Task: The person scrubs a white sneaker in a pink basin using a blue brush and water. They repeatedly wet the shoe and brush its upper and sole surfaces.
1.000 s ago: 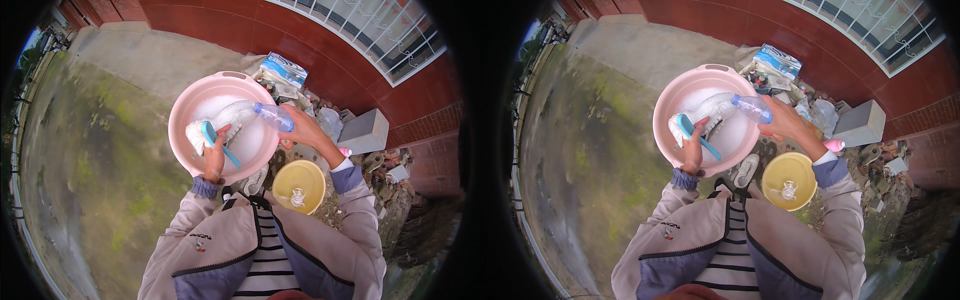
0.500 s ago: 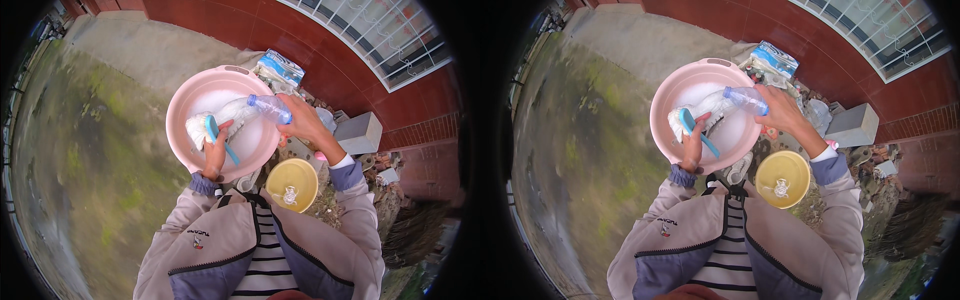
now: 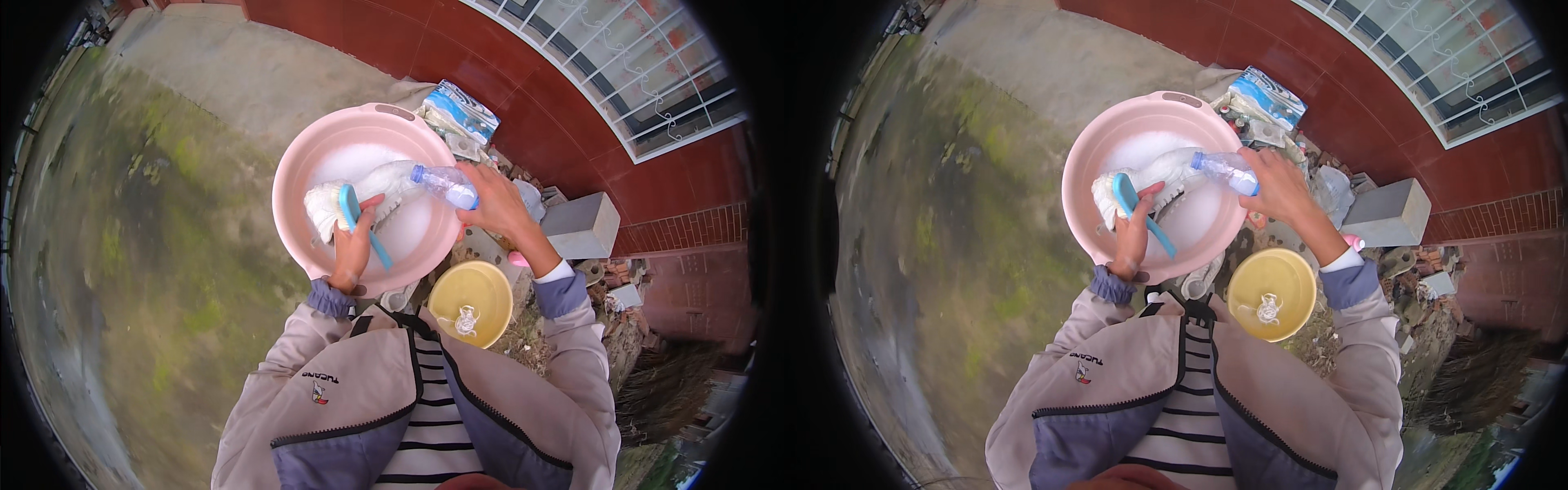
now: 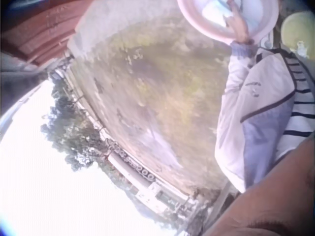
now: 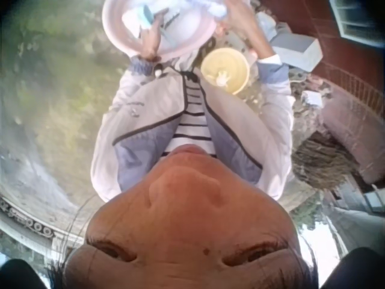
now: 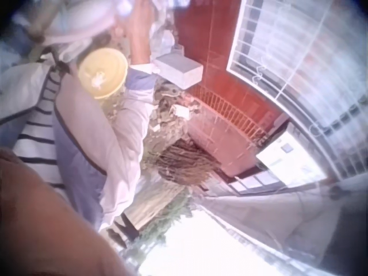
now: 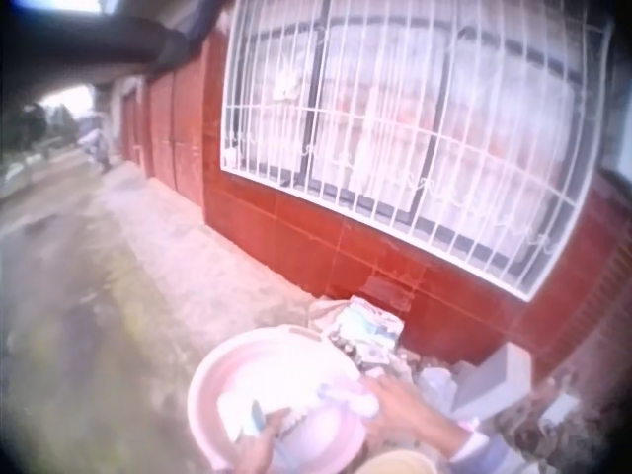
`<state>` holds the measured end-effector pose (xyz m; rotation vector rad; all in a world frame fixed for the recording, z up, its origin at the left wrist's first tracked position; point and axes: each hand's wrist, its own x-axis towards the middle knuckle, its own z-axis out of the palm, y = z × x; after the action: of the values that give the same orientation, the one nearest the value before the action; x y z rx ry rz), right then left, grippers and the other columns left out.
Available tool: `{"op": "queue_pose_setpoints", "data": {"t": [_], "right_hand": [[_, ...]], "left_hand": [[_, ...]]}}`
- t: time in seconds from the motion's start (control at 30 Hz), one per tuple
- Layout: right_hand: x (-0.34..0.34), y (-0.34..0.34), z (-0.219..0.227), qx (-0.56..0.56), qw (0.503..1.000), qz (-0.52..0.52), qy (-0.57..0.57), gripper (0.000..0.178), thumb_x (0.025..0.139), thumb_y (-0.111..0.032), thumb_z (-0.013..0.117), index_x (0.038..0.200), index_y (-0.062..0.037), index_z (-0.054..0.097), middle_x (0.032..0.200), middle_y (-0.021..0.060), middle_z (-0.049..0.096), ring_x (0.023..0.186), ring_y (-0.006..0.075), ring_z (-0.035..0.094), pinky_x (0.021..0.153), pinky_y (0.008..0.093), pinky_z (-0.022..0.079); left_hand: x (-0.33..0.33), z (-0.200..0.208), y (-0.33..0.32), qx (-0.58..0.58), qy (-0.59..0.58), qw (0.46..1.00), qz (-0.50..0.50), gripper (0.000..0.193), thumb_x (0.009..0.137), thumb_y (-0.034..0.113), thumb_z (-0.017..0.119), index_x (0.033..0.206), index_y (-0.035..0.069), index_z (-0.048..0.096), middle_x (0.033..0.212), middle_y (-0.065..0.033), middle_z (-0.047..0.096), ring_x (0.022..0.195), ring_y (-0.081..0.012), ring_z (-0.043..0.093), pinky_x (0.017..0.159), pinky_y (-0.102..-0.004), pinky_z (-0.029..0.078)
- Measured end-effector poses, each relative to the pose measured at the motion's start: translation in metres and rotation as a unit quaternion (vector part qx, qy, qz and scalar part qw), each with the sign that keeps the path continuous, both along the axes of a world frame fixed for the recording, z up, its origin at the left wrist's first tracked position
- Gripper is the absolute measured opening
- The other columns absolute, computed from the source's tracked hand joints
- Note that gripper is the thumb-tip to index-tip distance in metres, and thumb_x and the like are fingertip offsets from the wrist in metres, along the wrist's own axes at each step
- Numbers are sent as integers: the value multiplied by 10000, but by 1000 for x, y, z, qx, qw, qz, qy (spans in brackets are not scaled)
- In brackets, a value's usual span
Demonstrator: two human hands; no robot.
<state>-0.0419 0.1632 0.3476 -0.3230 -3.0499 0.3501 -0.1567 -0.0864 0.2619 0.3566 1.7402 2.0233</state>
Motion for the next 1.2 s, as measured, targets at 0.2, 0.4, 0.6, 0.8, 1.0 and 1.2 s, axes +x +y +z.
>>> {"op": "queue_pose_setpoints", "data": {"t": [0.2,0.4,0.6,0.8,1.0,1.2], "right_hand": [[-2,0,0,8,1000,-2,-5,755,667,-250,775,1359,-123,502,1138,155,596,1088,373,584,913,464,478],[-1,-2,0,-18,1000,-7,6,786,651,-254,801,1366,-121,505,1137,141,582,1124,357,565,930,480,466],[0,0,-4,11,1000,-7,-6,773,659,-248,793,1365,-127,506,1115,137,588,1108,348,569,917,482,467],[-5,-5,4,7,1000,6,4,778,656,-251,793,1368,-136,502,1114,133,585,1112,339,565,908,477,466],[-3,-1,-4,9,1000,2,4,778,651,-242,786,1367,-128,502,1145,149,585,1090,365,578,910,462,479],[-7,2,-11,23,1000,-7,-14,802,637,-241,802,1373,-131,501,1111,128,580,1105,339,563,893,467,472]], "left_hand": [[-1,3,-1,-9,-13,1000,0,315,943,171,555,1161,10,716,1052,-39,686,919,-119,555,868,-282,451],[0,-1,0,10,-16,1000,9,321,937,178,556,1161,17,720,1037,-36,679,906,-118,546,864,-285,448],[-1,-3,-2,-12,-20,1000,1,317,938,171,556,1158,4,711,1081,-50,691,945,-122,563,893,-288,451],[2,-1,0,3,-28,1000,11,342,953,234,549,1163,24,719,1122,-39,679,998,-136,527,946,-315,420],[1,-2,0,-1,-30,1000,8,331,955,219,558,1161,13,714,1109,-49,682,993,-140,538,938,-311,426],[0,2,0,5,-26,999,18,310,953,183,572,1155,-12,706,1094,-72,689,982,-141,571,925,-298,445]]}}
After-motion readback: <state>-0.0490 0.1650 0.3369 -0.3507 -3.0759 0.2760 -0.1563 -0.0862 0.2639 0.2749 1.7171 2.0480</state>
